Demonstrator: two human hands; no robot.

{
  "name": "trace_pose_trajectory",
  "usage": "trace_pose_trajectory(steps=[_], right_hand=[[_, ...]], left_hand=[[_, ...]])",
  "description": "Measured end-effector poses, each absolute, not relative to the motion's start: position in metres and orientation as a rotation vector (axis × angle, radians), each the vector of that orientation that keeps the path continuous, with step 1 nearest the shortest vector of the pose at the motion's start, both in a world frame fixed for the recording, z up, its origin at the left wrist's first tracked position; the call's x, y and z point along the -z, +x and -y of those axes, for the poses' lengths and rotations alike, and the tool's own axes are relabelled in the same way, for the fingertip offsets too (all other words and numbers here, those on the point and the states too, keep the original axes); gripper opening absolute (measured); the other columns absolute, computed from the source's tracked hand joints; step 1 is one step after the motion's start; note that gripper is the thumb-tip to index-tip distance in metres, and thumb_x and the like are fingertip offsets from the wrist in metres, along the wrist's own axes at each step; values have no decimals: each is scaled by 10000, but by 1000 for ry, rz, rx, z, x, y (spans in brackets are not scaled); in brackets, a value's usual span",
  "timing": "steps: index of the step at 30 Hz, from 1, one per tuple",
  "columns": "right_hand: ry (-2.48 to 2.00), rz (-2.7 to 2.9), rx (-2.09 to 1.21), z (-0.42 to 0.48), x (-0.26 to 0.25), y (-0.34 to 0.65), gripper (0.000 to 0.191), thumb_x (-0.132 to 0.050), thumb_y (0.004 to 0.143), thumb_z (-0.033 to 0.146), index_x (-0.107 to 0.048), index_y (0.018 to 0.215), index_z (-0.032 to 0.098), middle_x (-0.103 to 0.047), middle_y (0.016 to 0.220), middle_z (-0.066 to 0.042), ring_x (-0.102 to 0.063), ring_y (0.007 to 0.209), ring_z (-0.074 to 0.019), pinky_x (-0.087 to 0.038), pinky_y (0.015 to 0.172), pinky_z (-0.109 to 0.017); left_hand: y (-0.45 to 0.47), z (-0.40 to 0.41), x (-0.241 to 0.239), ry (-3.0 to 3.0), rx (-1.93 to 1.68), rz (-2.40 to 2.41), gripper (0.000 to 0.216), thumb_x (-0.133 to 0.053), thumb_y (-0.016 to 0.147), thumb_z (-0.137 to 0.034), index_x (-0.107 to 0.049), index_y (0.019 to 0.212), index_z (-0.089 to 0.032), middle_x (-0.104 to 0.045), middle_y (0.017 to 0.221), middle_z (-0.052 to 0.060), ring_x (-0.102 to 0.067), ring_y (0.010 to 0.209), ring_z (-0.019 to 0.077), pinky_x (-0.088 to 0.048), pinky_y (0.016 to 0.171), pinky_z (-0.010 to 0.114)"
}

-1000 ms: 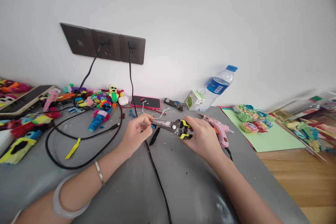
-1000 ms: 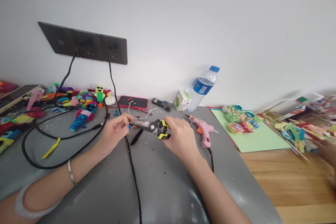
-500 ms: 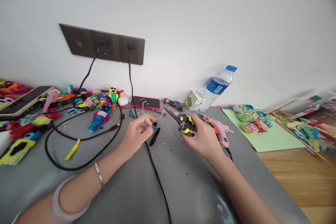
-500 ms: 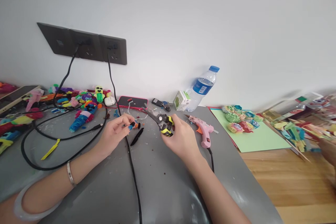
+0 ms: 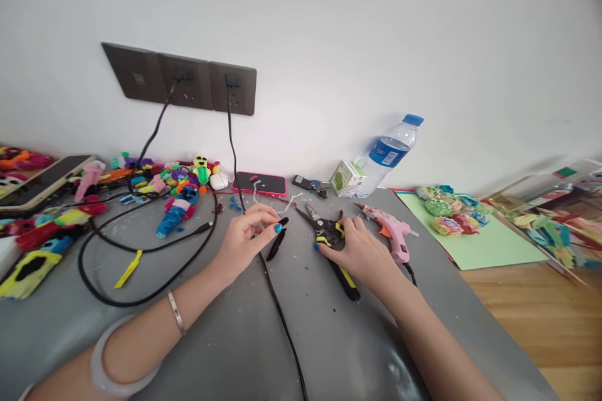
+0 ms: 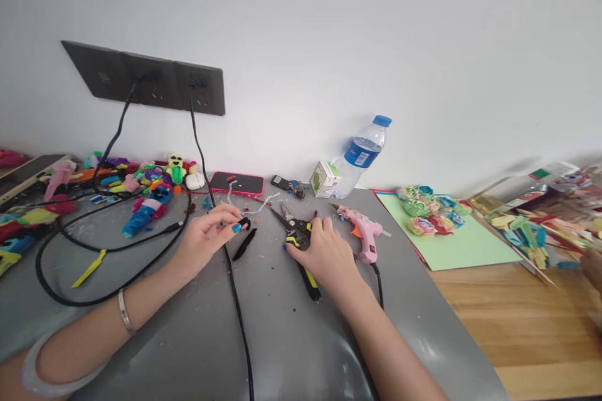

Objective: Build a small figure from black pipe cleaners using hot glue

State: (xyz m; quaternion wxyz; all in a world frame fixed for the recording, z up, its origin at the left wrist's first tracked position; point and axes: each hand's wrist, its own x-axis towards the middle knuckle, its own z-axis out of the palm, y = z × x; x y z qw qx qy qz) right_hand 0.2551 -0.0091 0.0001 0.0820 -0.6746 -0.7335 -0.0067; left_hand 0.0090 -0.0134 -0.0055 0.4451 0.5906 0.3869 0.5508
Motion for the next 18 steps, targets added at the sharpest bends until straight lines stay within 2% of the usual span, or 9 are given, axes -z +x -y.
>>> trace_pose_trajectory(steps=[4, 7, 11, 14, 18], right_hand=[[-1665, 2142, 129, 7, -7, 256, 295, -665, 857, 419, -610, 1029, 186, -617, 1019, -131, -626, 942, -330, -472, 782, -432], [-1276, 2141, -135, 10, -23, 248, 157, -590, 935, 273, -617, 1081, 220, -612, 1091, -114, -608, 1003, -282, -485, 881, -440], [-938, 2180, -426, 19, -34, 237, 154, -623, 934, 212, -641, 1085, 236, -615, 1111, -95, -608, 1049, -248, -504, 901, -393], [-863, 2200, -477, 22, -32, 232, 157, -667, 909, 187, -652, 1058, 234, -623, 1096, -85, -618, 1038, -239, -505, 912, -394], [-826, 2216, -527, 22, -29, 230, 103, -658, 904, 137, -660, 953, 227, -628, 1050, -69, -636, 989, -215, -516, 892, -375]], left_hand=[[8, 14, 7, 1574, -1327, -967, 170, -682, 858, -329, -777, 846, -188, -680, 1003, 111, -642, 843, 201, -516, 645, 288], [7, 15, 6, 1734, -1290, -971, 169, -647, 896, -300, -780, 857, -204, -685, 985, 98, -642, 806, 189, -510, 625, 279], [8, 18, 5, 1998, -1302, -888, 179, -606, 936, -259, -771, 877, -220, -694, 949, 81, -656, 845, 194, -520, 688, 293], [10, 19, 6, 2155, -1342, -804, 165, -598, 948, -217, -755, 898, -228, -692, 941, 68, -661, 868, 192, -520, 786, 322], [11, 20, 5, 2280, -1353, -777, 158, -590, 953, -178, -733, 904, -225, -689, 943, 66, -657, 862, 186, -515, 786, 316]])
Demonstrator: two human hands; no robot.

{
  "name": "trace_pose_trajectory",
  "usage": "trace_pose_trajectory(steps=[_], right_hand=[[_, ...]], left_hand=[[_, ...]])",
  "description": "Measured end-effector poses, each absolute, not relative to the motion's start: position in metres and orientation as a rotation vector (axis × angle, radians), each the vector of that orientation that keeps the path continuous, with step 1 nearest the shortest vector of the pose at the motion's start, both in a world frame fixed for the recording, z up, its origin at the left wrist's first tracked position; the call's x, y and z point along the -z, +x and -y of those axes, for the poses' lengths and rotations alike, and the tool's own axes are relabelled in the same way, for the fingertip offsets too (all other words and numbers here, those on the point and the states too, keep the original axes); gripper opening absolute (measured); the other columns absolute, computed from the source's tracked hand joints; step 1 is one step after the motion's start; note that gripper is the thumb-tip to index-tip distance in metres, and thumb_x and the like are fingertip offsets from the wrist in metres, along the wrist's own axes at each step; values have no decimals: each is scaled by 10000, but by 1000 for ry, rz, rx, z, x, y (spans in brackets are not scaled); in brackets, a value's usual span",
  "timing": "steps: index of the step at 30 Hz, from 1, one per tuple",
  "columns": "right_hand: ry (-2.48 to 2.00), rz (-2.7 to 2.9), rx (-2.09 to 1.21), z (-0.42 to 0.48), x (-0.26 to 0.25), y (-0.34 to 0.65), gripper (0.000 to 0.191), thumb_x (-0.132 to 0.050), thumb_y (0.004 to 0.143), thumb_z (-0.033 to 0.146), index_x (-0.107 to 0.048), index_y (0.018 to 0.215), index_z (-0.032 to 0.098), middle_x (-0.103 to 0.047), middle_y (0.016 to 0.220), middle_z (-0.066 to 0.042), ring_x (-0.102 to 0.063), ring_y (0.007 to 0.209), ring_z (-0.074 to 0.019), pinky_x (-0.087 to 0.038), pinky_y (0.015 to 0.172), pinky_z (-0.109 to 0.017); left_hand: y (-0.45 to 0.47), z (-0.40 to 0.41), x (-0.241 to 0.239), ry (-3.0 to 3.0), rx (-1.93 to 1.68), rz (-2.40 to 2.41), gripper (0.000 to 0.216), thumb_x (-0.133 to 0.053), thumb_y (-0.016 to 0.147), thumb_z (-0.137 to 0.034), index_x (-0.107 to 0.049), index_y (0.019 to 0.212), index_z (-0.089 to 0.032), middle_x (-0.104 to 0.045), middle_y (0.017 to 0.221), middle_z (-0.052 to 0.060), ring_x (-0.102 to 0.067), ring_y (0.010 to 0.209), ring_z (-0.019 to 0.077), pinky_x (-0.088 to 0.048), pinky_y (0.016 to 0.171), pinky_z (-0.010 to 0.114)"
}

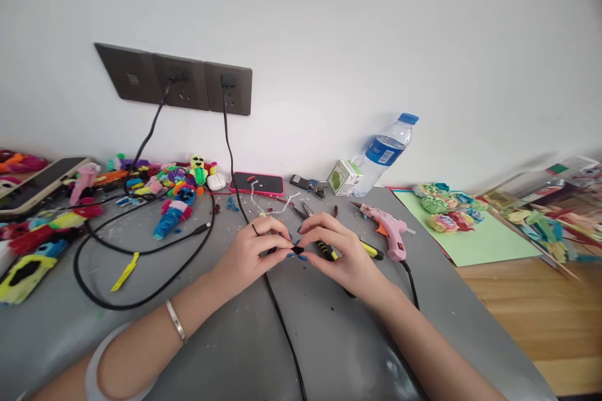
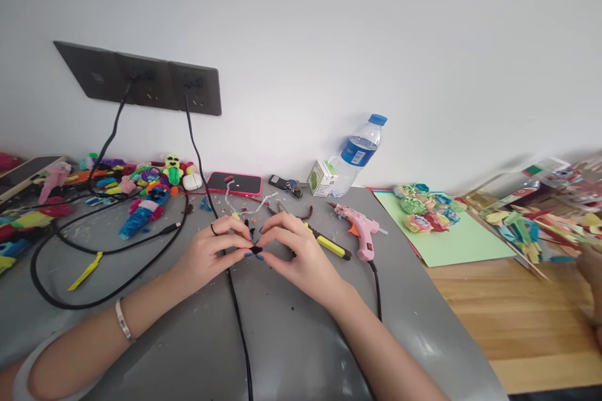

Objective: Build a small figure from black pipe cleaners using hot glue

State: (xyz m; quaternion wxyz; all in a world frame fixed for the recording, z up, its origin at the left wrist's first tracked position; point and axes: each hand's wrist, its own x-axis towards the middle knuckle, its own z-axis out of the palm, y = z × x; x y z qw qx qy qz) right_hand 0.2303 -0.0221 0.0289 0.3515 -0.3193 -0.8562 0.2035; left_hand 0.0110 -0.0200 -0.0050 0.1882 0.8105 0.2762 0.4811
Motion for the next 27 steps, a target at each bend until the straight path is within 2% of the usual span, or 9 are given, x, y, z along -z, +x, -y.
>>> trace_pose_trajectory(steps=[12, 27], right_hand=[[-809, 2159, -547, 20, -22, 229, 95, -659, 915, 126, -657, 918, 220, -694, 914, -46, -655, 874, -207, -487, 825, -371], [-775, 2139, -534, 20, -21, 226, 128, -660, 911, 94, -647, 890, 219, -698, 887, -31, -655, 840, -189, -481, 779, -340]], left_hand=[[12, 19, 7, 2397, -1419, -747, 122, -605, 944, -147, -704, 907, -207, -690, 939, 57, -657, 866, 168, -537, 790, 307], [13, 21, 4, 2430, -1420, -764, 115, -620, 936, -121, -673, 862, -191, -696, 927, 50, -667, 860, 153, -543, 830, 301]])
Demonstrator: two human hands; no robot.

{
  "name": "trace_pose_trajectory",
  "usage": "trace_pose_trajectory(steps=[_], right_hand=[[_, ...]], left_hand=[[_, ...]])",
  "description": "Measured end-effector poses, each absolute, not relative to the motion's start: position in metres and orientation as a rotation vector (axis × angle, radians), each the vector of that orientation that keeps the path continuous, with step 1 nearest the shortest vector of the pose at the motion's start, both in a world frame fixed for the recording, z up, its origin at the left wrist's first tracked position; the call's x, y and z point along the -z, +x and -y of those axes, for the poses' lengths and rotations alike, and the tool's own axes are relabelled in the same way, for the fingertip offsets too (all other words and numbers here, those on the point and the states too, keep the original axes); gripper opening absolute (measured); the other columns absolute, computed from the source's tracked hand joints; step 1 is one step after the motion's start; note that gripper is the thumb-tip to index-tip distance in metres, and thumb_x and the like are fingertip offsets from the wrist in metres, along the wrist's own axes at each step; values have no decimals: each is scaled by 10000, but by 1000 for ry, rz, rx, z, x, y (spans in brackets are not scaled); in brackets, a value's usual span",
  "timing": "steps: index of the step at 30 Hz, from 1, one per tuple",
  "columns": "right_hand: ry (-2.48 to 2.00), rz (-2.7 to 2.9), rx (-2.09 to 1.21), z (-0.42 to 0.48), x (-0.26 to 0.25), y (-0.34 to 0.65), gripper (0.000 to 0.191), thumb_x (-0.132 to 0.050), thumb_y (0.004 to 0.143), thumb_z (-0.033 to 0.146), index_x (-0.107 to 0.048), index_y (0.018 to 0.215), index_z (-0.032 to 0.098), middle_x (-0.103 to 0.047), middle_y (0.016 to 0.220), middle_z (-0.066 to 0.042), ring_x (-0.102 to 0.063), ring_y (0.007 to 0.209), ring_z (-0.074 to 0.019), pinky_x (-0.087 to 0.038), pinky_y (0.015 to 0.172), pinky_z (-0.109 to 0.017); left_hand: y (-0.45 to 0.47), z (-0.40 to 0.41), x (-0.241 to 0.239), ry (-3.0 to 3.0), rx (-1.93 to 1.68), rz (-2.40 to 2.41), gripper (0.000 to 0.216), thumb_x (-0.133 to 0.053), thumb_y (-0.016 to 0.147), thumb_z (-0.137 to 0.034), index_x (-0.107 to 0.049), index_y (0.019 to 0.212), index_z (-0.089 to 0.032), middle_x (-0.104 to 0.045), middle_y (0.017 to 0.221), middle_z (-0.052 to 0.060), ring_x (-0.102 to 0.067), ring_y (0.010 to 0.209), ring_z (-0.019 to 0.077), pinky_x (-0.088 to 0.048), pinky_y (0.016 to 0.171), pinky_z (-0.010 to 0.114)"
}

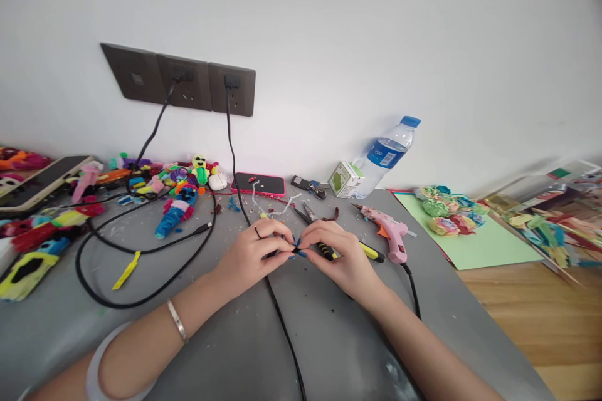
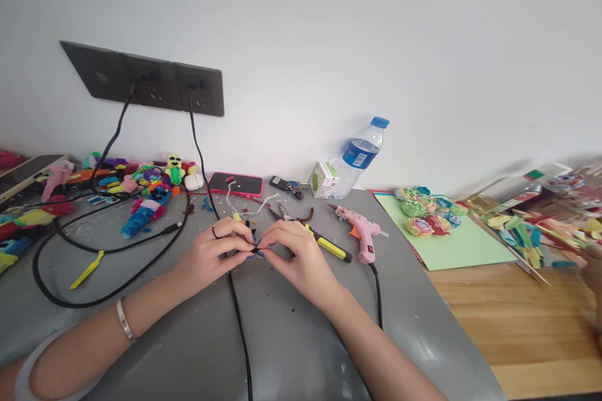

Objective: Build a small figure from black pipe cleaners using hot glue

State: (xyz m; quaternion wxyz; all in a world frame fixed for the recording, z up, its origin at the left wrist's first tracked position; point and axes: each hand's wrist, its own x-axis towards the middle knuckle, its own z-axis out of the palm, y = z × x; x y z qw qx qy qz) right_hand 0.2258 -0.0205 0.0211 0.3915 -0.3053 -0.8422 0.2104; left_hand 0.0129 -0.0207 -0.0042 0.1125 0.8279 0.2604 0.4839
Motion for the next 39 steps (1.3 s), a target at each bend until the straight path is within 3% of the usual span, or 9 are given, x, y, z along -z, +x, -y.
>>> trace_pose_trajectory(steps=[16, 26, 39], right_hand=[[-713, 2139, -491, 17, -21, 225, 105, -645, 941, 139, -654, 890, 231, -716, 870, -33, -658, 828, -194, -480, 792, -362], [-785, 2138, -561, 17, -19, 230, 119, -706, 905, 211, -637, 998, 240, -699, 975, -58, -653, 928, -223, -509, 844, -386], [-770, 2126, -556, 15, -19, 230, 57, -645, 940, 179, -642, 908, 226, -692, 885, -57, -647, 852, -210, -504, 786, -369]], left_hand=[[13, 22, 4, 2441, -1427, -764, 120, -608, 933, -113, -656, 861, -195, -686, 963, 55, -676, 861, 149, -558, 809, 274], [13, 23, 6, 2446, -1421, -830, 121, -602, 912, -90, -631, 863, -197, -685, 971, 47, -672, 886, 155, -541, 843, 290], [13, 23, 5, 2450, -1426, -830, 127, -597, 916, -96, -642, 872, -207, -687, 963, 43, -678, 887, 158, -553, 852, 299]])
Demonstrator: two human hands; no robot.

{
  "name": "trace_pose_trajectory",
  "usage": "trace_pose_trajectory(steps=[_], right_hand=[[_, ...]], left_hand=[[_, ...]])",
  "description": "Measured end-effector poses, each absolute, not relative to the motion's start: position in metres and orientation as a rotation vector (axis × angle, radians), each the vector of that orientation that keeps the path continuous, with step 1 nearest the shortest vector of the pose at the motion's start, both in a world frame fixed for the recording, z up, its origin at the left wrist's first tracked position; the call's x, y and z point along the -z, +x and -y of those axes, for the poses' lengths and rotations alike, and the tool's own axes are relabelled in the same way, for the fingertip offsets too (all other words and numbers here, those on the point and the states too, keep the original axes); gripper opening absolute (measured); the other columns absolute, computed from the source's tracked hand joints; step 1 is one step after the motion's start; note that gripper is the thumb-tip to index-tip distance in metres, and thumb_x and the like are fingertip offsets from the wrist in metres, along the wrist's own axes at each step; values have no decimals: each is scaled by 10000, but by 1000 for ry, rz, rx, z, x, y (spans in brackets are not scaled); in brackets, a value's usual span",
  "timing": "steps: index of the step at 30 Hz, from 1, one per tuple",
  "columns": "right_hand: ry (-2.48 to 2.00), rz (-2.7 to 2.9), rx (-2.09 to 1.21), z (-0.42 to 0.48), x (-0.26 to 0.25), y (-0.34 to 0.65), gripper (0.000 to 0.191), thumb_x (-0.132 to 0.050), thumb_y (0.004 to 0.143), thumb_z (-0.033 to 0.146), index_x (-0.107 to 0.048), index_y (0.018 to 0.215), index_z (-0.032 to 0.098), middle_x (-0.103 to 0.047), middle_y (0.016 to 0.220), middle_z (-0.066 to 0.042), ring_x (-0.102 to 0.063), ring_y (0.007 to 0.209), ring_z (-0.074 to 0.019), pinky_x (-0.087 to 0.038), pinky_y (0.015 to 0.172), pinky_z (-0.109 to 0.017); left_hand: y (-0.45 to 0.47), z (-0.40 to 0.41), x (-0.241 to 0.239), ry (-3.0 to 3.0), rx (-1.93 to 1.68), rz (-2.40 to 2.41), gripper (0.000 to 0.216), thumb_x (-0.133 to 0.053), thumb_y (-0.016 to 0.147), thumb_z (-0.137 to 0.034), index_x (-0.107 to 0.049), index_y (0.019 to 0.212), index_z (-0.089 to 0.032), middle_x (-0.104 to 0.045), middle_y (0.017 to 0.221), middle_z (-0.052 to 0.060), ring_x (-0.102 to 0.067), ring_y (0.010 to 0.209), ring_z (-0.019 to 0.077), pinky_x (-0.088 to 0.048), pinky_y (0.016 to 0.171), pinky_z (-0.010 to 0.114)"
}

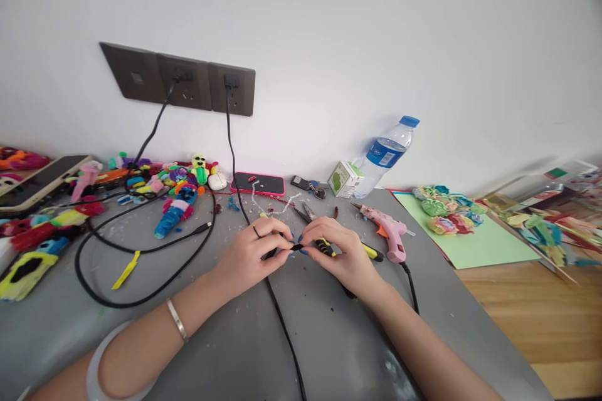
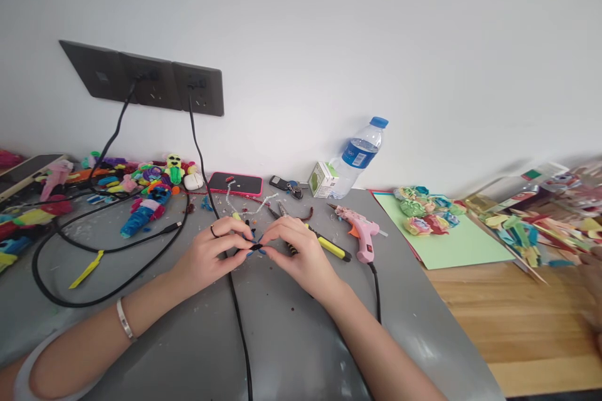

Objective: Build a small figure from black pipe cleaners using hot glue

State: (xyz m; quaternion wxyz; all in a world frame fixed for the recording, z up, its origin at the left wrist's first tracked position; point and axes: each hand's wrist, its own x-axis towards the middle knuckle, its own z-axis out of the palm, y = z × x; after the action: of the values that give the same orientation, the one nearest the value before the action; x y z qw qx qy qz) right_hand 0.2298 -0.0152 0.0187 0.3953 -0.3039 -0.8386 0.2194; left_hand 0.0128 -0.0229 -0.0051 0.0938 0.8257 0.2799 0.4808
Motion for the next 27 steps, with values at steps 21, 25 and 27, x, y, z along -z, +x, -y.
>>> trace_pose_trajectory(steps=[21, 25, 27], right_hand=[[-745, 2152, -477, 19, -20, 226, 108, -626, 972, 239, -652, 867, 235, -727, 832, -41, -660, 786, -203, -476, 770, -376], [-714, 2154, -487, 17, -19, 226, 124, -636, 969, 256, -671, 852, 234, -725, 815, -34, -659, 762, -194, -481, 762, -373], [-704, 2156, -495, 16, -18, 226, 104, -649, 959, 231, -671, 858, 233, -724, 823, -29, -655, 771, -189, -481, 768, -367]], left_hand=[[13, 23, 4, 2432, -1430, -853, 72, -636, 917, -152, -643, 938, -220, -676, 963, 42, -673, 908, 166, -556, 837, 304], [13, 22, 4, 2446, -1449, -809, 93, -604, 939, -141, -641, 920, -225, -687, 944, 37, -677, 878, 162, -553, 828, 306], [14, 22, 5, 2433, -1443, -809, 98, -601, 943, -137, -639, 920, -224, -689, 943, 37, -678, 883, 162, -550, 840, 307]])
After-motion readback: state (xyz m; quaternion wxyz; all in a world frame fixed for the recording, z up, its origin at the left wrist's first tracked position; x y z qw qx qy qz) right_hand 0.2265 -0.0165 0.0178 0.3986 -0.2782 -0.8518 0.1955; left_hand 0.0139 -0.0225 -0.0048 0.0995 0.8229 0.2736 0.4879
